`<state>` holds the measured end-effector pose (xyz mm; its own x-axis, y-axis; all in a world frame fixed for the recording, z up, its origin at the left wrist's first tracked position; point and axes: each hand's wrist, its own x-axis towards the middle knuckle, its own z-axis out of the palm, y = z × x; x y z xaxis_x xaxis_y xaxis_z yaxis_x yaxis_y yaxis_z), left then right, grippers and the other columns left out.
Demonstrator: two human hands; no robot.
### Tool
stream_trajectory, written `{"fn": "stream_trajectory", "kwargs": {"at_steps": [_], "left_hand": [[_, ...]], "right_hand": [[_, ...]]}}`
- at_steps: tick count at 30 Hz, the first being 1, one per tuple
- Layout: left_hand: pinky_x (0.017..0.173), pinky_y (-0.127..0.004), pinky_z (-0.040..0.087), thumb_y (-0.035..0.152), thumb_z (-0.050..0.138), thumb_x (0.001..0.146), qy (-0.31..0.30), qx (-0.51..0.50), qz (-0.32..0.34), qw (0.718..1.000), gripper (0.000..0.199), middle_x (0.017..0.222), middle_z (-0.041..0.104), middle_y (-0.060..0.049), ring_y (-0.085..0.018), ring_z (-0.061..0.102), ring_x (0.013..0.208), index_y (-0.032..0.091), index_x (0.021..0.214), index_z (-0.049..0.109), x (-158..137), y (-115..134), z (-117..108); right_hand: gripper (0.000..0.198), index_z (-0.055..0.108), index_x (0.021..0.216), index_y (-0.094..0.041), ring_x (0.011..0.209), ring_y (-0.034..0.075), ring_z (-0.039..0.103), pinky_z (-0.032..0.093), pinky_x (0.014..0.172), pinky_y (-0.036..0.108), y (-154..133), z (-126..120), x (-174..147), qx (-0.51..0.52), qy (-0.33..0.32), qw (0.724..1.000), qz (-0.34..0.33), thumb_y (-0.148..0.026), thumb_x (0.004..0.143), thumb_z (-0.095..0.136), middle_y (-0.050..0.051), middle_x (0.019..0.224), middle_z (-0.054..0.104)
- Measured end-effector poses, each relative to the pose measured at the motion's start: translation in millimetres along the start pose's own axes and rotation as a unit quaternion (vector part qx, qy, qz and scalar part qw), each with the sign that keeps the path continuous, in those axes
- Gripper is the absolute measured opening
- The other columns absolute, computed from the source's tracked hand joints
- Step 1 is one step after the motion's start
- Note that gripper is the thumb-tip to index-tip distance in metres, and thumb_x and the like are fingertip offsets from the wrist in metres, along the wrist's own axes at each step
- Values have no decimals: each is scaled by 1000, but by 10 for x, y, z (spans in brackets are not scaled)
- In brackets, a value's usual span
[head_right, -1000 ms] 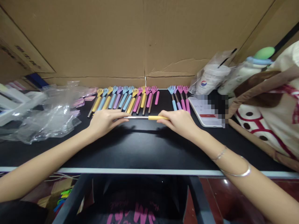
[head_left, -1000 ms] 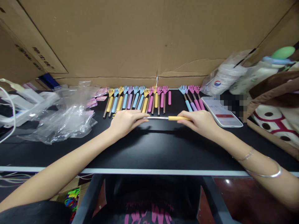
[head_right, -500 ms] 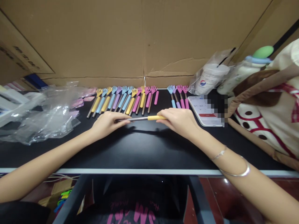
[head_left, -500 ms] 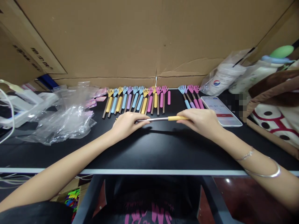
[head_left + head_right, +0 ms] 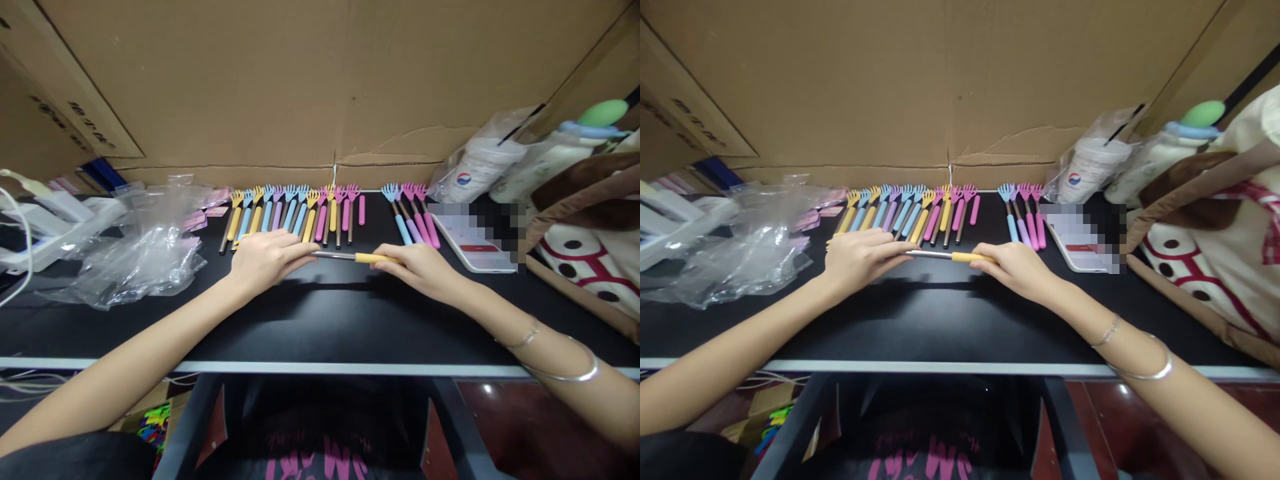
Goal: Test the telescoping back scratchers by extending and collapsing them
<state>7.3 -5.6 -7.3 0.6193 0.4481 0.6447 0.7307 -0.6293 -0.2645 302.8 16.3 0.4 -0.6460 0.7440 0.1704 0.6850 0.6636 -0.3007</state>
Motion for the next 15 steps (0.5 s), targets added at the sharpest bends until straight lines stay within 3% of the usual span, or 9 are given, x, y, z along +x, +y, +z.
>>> {"fn": "stream_trajectory", "kwargs": {"at_steps": [6,15], "left_hand": [[51,-25,29,38,53,94,15,25,24,999,24,62,61,1,-12,54,61,25,99,72,4,-9,5],[51,-23,35,40,45,97,-24,-56,-24,998,33,76,70,0,-11,63,66,23,95,73,-2,28,40]], "right_hand": [[44,66,87,-20,58,12,52,32,56,23,-16,3,23,87,-56,994,24,-53,92,38,2,69,63],[40,65,88,-21,50,12,50,28,53,24,3,9,15,-35,-18,999,12,-52,92,40,1,62,62]]}}
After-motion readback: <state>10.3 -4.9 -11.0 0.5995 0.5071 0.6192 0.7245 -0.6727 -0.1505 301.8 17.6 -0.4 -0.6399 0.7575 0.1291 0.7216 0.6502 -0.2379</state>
